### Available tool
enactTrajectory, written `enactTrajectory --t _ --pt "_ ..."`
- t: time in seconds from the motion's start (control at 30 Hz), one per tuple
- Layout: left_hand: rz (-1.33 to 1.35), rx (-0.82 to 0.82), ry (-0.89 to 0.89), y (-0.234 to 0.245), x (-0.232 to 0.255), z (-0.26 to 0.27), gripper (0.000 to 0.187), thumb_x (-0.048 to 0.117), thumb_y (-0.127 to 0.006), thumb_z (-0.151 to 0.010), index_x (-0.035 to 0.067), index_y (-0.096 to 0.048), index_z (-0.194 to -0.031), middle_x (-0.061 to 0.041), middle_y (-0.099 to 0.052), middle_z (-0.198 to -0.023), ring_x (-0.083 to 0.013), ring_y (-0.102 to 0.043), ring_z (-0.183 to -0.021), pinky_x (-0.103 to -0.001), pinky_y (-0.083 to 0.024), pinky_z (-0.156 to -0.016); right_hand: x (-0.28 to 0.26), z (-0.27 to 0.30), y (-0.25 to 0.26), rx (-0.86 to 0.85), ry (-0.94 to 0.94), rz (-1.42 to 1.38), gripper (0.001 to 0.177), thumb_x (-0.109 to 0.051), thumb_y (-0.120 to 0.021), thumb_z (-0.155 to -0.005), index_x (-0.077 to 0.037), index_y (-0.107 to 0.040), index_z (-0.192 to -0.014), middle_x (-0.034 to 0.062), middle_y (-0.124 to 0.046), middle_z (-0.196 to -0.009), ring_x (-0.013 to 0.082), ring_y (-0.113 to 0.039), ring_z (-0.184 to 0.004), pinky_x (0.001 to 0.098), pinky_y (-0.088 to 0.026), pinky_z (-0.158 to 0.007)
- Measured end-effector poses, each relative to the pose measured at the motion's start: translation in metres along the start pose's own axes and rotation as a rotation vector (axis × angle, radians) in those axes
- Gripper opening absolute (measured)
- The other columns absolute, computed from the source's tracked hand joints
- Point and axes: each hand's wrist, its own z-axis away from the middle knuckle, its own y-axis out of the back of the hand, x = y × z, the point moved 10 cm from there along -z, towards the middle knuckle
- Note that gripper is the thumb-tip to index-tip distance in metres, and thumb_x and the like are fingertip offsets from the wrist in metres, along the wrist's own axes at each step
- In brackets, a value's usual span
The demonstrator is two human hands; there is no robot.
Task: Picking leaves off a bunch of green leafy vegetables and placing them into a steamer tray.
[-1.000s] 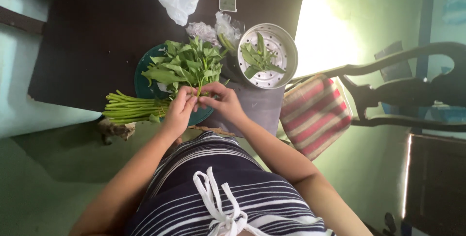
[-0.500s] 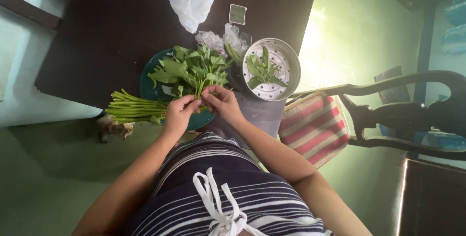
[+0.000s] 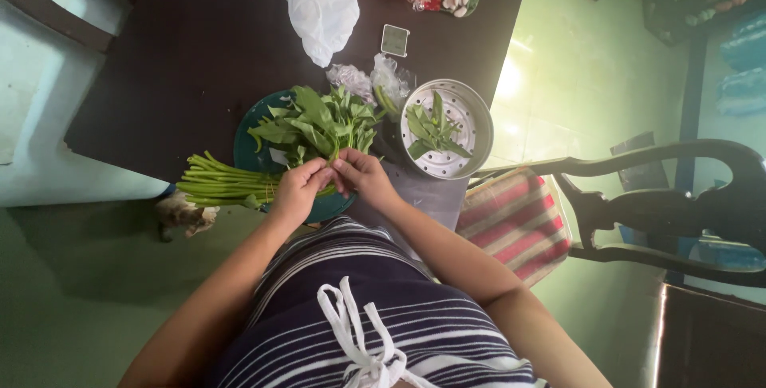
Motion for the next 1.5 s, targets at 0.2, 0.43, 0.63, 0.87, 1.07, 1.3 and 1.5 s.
enactTrajectory --t 0.2,0.43,0.63,0.87,1.07,1.3,1.5 --pt "0.065 -0.207 -0.065 -0.022 0.037 0.007 0.02 0.016 -0.056 -0.103 0.003 -0.071 -0.1 -0.001 -0.076 -0.088 -0.0088 -0.073 -0.084 -0.023 -0.059 -0.085 0.02 0.008 0.004 -0.231 -0.33 -0.298 0.017 -0.015 -0.056 -0.106 0.0 -0.064 -0.107 0.0102 -0.07 -0.089 0.0161 -0.067 -0.074 0.0242 -0.05 -0.064" --pt "-0.071 -0.235 -0.101 -0.026 0.027 0.009 0.016 0.016 -0.062 -0.098 0.002 -0.071 -0.099 -0.002 -0.074 -0.082 -0.0104 -0.068 -0.078 -0.027 -0.054 -0.075 0.024 0.03 0.006 -0.284 -0.411 -0.453 0.022 -0.014 -0.055 -0.103 0.004 -0.065 -0.112 0.0174 -0.072 -0.097 0.0197 -0.07 -0.079 0.0262 -0.052 -0.067" --pt "-0.28 -0.117 0.09 -0.013 0.048 0.008 0.018 0.022 -0.058 -0.105 0.006 -0.066 -0.107 -0.011 -0.065 -0.072 -0.0187 -0.058 -0.063 -0.031 -0.047 -0.06 0.019 0.021 0.133 0.243 -0.16 -0.029 0.023 -0.018 -0.06 -0.098 0.002 -0.065 -0.108 0.0125 -0.075 -0.105 0.0179 -0.068 -0.067 0.0288 -0.052 -0.059" --pt "-0.423 0.078 -0.403 -0.008 0.124 0.026 0.011 0.011 -0.049 -0.108 0.004 -0.057 -0.111 -0.01 -0.076 -0.093 -0.0264 -0.075 -0.08 -0.034 -0.056 -0.066 0.03 0.055 0.232 0.718 -0.317 0.081 0.04 -0.015 -0.065 -0.09 -0.003 -0.063 -0.128 0.0121 -0.074 -0.105 0.0207 -0.075 -0.068 0.0319 -0.053 -0.06" --pt "-0.321 -0.025 -0.245 -0.011 0.107 0.028 0.013 0.011 -0.046 -0.107 0.003 -0.055 -0.112 -0.009 -0.078 -0.092 -0.0229 -0.076 -0.08 -0.033 -0.057 -0.07 0.007 0.053 0.119 0.404 -0.215 0.081 0.036 -0.021 -0.064 -0.097 0.0 -0.07 -0.125 0.0083 -0.076 -0.107 0.014 -0.068 -0.071 0.0276 -0.055 -0.065" --pt "-0.042 -0.155 -0.234 -0.009 0.101 0.034 0.025 0.008 -0.036 -0.108 0.002 -0.059 -0.118 -0.008 -0.077 -0.091 -0.0189 -0.075 -0.09 -0.032 -0.054 -0.092 -0.033 0.047 0.014 0.111 -0.086 -0.046 0.03 -0.02 -0.064 -0.1 0.001 -0.071 -0.121 0.0052 -0.076 -0.11 0.01 -0.067 -0.084 0.0247 -0.053 -0.074" --pt "0.023 -0.2 -0.204 -0.006 0.103 0.038 0.037 0.007 -0.036 -0.106 0.001 -0.055 -0.137 -0.009 -0.075 -0.089 -0.0167 -0.073 -0.089 -0.031 -0.052 -0.096 -0.053 0.043 -0.028 -0.038 0.086 -0.105 0.026 -0.007 -0.071 -0.098 0.001 -0.069 -0.123 0.0064 -0.073 -0.108 0.0113 -0.068 -0.097 0.0276 -0.054 -0.09"
